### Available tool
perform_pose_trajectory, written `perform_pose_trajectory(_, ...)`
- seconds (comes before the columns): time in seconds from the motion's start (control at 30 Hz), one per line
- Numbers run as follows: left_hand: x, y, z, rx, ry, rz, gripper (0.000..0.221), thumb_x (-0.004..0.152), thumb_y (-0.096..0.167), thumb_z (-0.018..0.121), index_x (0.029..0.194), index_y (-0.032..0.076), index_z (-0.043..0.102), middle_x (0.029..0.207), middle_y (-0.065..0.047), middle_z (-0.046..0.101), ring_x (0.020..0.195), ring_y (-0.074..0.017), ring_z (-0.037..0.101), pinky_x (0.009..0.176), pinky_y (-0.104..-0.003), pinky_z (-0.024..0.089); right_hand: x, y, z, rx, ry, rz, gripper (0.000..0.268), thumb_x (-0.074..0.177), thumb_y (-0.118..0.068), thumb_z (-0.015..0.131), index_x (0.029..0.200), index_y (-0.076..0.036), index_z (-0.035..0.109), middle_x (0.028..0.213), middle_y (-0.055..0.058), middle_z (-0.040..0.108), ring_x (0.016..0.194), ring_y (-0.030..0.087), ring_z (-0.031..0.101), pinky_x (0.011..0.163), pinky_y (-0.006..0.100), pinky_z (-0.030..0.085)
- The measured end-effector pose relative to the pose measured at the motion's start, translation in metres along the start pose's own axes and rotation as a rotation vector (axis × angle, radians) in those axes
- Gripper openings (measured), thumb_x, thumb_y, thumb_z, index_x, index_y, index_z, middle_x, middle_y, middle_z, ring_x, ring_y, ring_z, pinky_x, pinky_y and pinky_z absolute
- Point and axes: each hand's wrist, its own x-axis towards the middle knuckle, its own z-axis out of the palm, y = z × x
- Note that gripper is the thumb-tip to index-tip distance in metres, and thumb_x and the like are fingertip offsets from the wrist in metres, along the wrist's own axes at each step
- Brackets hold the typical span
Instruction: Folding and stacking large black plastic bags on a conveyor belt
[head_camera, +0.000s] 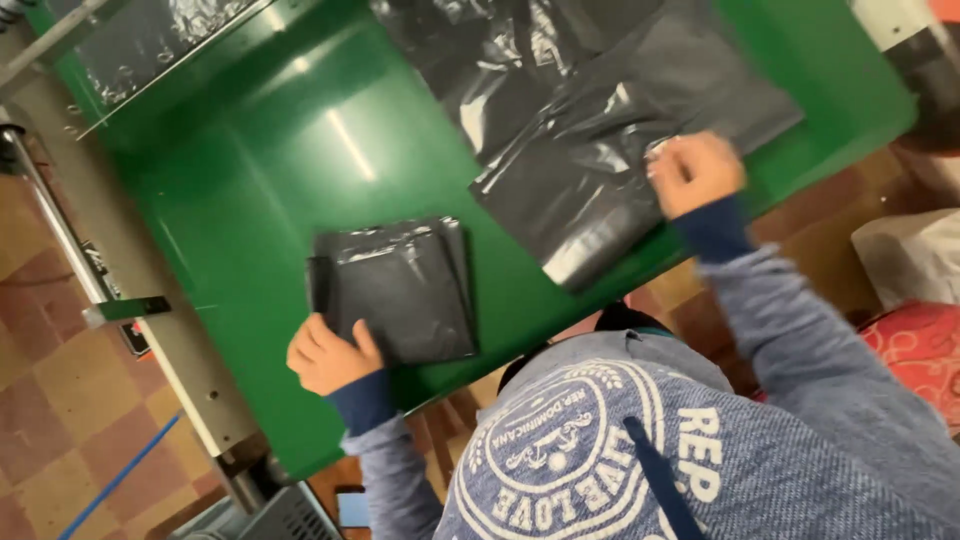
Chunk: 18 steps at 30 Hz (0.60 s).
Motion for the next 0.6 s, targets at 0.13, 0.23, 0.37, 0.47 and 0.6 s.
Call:
perform_pose_trajectory(0.13,-0.039,0.149,-0.099,-0.52,-0.386,0.004,0.045,0.088,0.05,0.062,0.091,0.007,0.073,0.089,-0.015,0.072,0.086,-0.0393,0.065,0.08,-0.051,0.046,0.061,0.117,-0.09,-0.67,0.037,-0.051,0.055,0.097,-0.045,0.071,0.122,0.004,0.069,0.112,0.026,0.064,0.101,0.044,0.054,0.086,0.054,0.042)
perform_pose_trajectory(0.23,-0.065,0.229,-0.111,-0.595,-0.739,-0.059,0.06,0.093,0.066,0.051,0.087,0.009,0.072,0.09,-0.013,0.075,0.09,-0.0369,0.07,0.084,-0.05,0.051,0.088,0.179,-0.095,-0.655,-0.176,0.347,0.072,0.092,-0.072,0.069,0.128,-0.01,0.069,0.115,0.022,0.065,0.106,0.043,0.058,0.09,0.053,0.044)
perform_pose_trajectory(0.37,-0.079,0.284,-0.073,-0.643,-0.623,-0.138,0.055,0.092,0.066,0.06,0.089,0.013,0.073,0.09,-0.014,0.076,0.096,-0.0392,0.071,0.087,-0.052,0.055,0.11,0.221,-0.078,-0.431,-0.207,0.243,0.061,0.085,-0.078,0.079,0.107,-0.021,0.073,0.091,0.01,0.068,0.097,0.031,0.067,0.091,0.045,0.045)
perform_pose_trajectory(0.47,-0.1,0.294,0.005,-0.74,-0.415,-0.256,0.024,0.087,0.048,0.075,0.086,0.024,0.074,0.086,-0.001,0.075,0.09,-0.027,0.072,0.082,-0.042,0.057,0.114,0.209,-0.089,0.04,-0.23,0.029,0.03,0.087,-0.035,0.091,0.096,-0.018,0.068,0.077,0.006,0.065,0.072,0.021,0.064,0.063,0.033,0.05)
perform_pose_trajectory(0.6,-0.12,0.298,0.011,-1.028,-0.233,-0.522,0.02,0.079,0.027,0.085,0.092,0.02,0.072,0.095,-0.002,0.073,0.089,-0.0209,0.071,0.084,-0.032,0.055,0.114,0.24,-0.124,0.025,-0.524,-0.048,0.034,0.082,-0.047,0.084,0.093,-0.021,0.064,0.069,0.003,0.063,0.067,0.019,0.06,0.066,0.033,0.048)
